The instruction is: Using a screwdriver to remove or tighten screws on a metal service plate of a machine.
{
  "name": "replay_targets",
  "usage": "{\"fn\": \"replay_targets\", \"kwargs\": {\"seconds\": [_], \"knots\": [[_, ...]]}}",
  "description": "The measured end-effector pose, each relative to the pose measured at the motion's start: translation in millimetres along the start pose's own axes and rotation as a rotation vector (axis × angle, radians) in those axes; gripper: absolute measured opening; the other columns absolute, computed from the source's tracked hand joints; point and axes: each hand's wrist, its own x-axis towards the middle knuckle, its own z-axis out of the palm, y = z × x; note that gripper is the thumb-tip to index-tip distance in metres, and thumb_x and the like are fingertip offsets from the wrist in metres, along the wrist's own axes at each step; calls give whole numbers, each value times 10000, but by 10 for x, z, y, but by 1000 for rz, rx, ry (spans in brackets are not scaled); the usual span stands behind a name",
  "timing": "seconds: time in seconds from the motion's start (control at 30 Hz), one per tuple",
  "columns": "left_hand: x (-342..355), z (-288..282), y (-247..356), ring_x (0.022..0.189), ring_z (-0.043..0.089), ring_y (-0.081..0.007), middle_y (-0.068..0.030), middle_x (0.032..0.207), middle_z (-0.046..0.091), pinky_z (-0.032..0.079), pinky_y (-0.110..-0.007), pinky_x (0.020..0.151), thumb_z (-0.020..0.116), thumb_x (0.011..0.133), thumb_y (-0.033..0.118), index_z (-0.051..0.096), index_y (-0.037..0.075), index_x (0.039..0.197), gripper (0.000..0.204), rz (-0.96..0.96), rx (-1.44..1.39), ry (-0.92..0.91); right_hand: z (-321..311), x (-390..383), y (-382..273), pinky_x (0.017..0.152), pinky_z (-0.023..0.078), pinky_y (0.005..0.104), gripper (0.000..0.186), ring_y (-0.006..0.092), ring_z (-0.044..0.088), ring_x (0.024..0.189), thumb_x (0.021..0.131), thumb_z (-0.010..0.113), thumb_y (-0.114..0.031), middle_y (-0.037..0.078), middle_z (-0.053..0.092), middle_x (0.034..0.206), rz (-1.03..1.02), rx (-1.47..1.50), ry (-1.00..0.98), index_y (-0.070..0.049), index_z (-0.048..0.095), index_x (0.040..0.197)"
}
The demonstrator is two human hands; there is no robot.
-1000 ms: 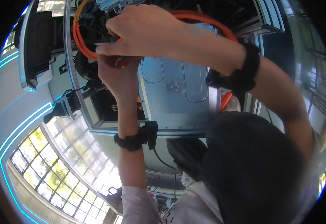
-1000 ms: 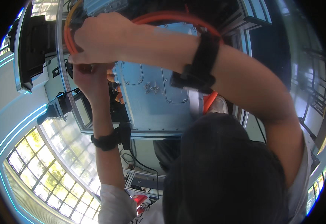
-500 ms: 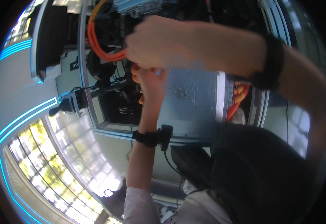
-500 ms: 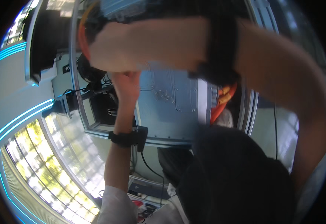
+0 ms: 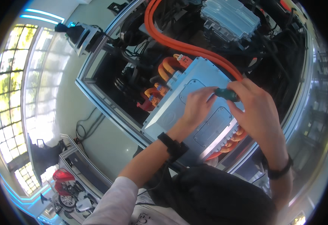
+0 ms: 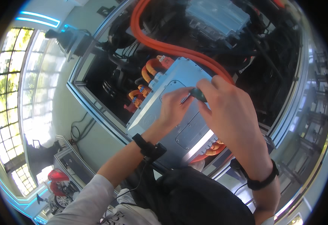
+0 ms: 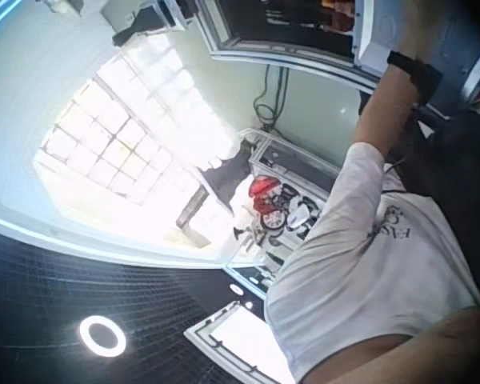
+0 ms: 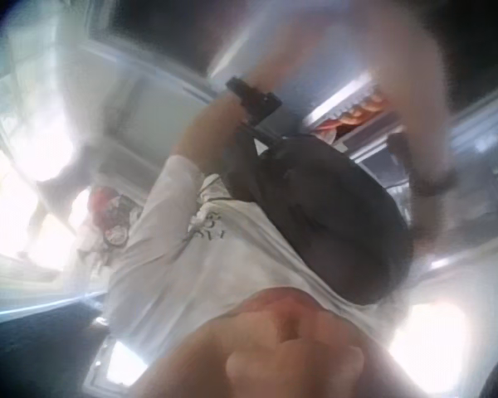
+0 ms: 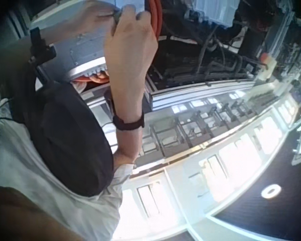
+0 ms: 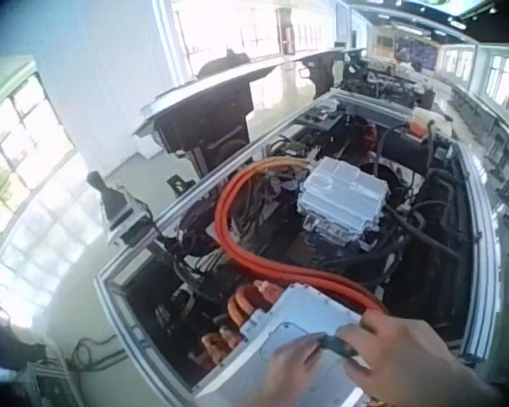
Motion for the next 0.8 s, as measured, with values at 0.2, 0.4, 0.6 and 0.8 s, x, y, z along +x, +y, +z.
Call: {"fn": "replay_targets", "kwargs": {"seconds": [0.2,0.4,0.6,0.8], "knots": [[-3,0,-48,767,632,-331,-143,879,657,506,-354,672,645,755,6,655,17,967,213,21,-30,8,-59,117,-125,630,499,359,194,300,633,703,781,658,-94,131,616,801,469,-40,-282,-22,578,943],[66,-55,-51,742,617,-330,-142,837,642,492,-370,651,645,750,3,653,17,968,219,53,-15,32,51,148,-98,617,493,378,207,324,634,683,826,636,-167,149,631,741,3,62,120,-12,576,948],[60,-42,-66,757,610,-343,-151,840,638,488,-380,665,648,744,2,653,21,970,227,47,-58,46,-40,258,-155,669,494,363,214,318,637,764,817,630,-171,126,646,815,216,1,-180,-24,581,965],[56,-101,-64,787,609,-363,-162,895,641,491,-378,699,655,743,12,633,22,1022,279,80,-69,30,-150,387,-309,689,502,406,187,313,637,807,789,636,-141,145,637,861,369,-151,-366,-31,569,924]]}}
